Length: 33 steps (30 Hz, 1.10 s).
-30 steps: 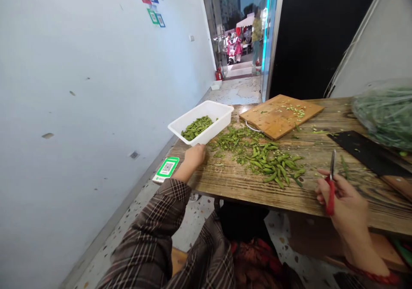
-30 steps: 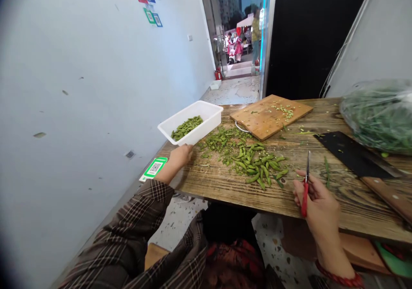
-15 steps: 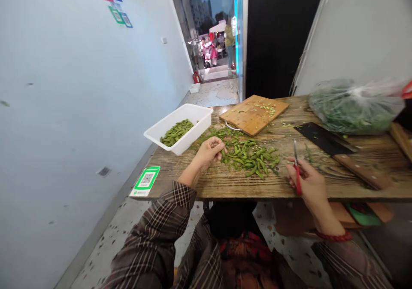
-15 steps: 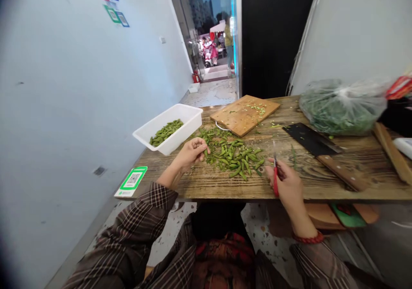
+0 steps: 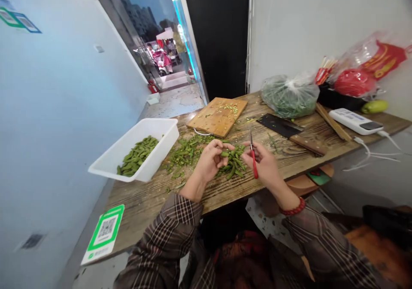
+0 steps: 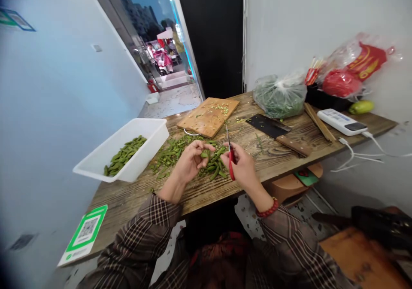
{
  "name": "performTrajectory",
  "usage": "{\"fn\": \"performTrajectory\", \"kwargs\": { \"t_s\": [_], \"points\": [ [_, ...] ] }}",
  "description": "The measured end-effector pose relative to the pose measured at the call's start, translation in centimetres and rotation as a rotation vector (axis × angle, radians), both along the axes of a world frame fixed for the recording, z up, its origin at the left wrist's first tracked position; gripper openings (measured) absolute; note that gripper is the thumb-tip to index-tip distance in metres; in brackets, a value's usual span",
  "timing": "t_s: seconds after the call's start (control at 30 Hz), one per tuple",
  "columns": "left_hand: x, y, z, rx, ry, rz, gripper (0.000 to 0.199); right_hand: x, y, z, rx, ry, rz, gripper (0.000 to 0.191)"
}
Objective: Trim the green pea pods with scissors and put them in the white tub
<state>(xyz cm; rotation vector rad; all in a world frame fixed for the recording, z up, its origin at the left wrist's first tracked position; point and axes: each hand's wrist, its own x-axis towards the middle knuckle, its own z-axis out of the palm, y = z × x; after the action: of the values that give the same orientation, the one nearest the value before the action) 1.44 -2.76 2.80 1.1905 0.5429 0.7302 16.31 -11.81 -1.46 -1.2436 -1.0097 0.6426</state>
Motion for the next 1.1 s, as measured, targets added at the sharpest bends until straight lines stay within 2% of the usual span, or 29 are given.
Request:
{"fn": "performTrajectory", "kwargs": {
  "t_s": [0.17,0.27,0.37,0.43,0.5,0.57,0.67,0.73,0.9,1.1],
  "points": [
    [-0.4,0.2,-0.9,0.095,0.108,-0.015,0.029,-2.8,1.7,0.3,-0.038,0.188,0.067,0.043],
    [-0.8,0.1,-1.5,0.269,0.22,0.004,0.032,-3.8,2.0,-0.3,-0.015,0.132,0.08,0.038],
    [-0.7,0.0,-1.9,0.419,0.259,0.004,0.035,-4.2,2.0,-0.7,0.005,0.026,0.033,0.035],
    [-0.6,0.0,-2.1,0.366,0.201,0.009,0.037,-4.2,2.0,-0.8,0.005,-0.001,-0.033,0.036],
    [-0.5,0.1,-2.3,0.203,0.118,0.051,0.038,-4.0,2.0,-0.9,0.004,0.011,-0.1,0.037],
    [-0.5,0.2,-2.6,0.033,0.077,0.093,0.031,-3.9,1.9,-1.0,0.003,0.037,-0.139,0.038],
    [-0.6,0.4,-2.9,-0.105,0.06,0.05,0.018,-3.9,1.8,-1.0,0.021,0.048,-0.158,0.038],
    [-0.6,0.4,-3.0,-0.122,0.027,0.028,0.024,-4.1,1.8,-0.9,0.046,0.046,-0.165,0.038],
    [-0.5,0.3,-3.0,-0.079,-0.016,0.074,0.033,-4.4,1.8,-1.0,0.023,-0.009,-0.111,0.039],
    [-0.9,0.5,-2.5,0.004,0.014,0.086,0.03,-1.7,0.9,-1.2,-0.08,-0.316,0.03,0.046]
  ]
}}
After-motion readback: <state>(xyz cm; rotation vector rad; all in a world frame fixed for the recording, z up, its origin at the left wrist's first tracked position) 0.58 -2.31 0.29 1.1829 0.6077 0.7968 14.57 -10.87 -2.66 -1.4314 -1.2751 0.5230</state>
